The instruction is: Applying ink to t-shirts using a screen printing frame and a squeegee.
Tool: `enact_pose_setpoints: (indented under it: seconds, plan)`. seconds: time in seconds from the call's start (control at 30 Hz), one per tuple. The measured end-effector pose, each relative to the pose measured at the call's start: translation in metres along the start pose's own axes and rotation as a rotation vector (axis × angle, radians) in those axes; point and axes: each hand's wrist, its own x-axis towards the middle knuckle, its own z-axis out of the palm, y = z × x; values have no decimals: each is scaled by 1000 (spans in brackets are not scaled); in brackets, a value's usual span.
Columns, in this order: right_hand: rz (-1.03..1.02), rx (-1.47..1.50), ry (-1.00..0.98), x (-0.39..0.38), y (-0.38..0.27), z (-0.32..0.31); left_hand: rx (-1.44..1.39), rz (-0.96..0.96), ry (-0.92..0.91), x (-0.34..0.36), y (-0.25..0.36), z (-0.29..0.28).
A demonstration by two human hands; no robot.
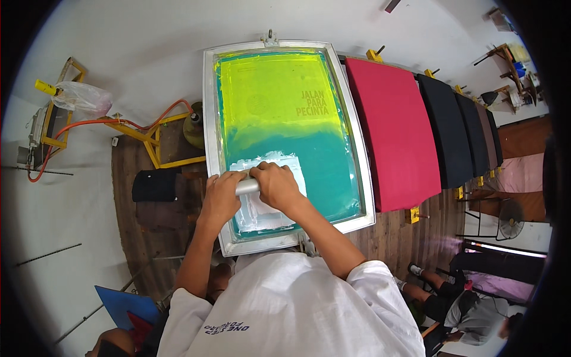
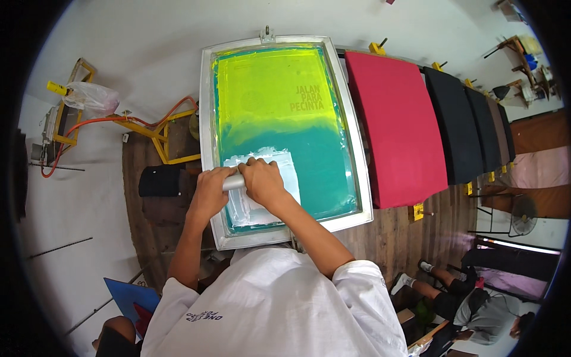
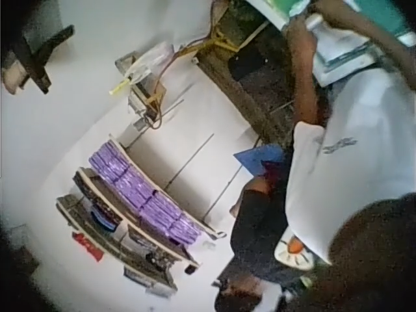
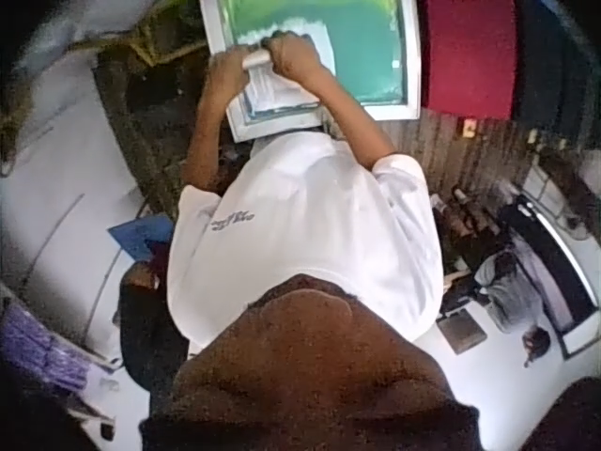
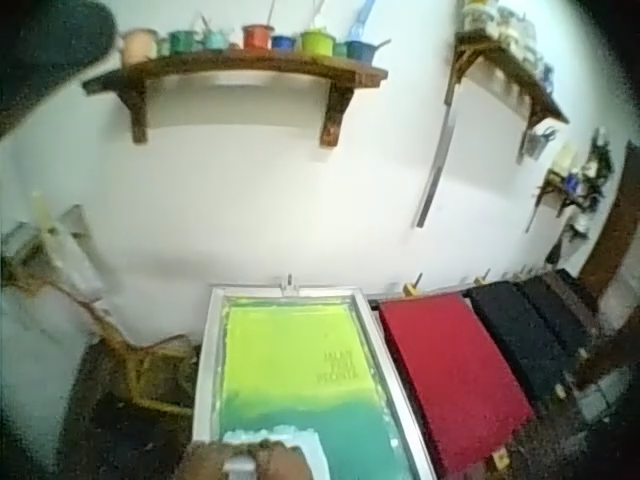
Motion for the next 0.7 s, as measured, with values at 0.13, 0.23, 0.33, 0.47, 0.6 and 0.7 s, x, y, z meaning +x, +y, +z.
enact_pose_setpoints:
  seconds: [0.13, 0.23, 0.33, 0.47, 0.6, 0.7]
  plan:
    - [-17, 62, 55, -18, 0, 12, -20, 49, -6, -20, -3, 11]
    - [-29, 89, 49, -55, -7, 18, 30, 76, -49, -51, 13, 18]
    - [-37, 93, 7, -99, -14, 29, 68, 74, -150, -90, 31, 28]
    - [1, 45, -46, -124, -21, 21, 29, 100, -225, -102, 38, 28]
    - [64, 38, -50, -98, -4, 2, 2, 109, -185, -65, 41, 23]
    - [99, 13, 115, -61, 22, -11, -62, 191, -32, -8, 34, 28]
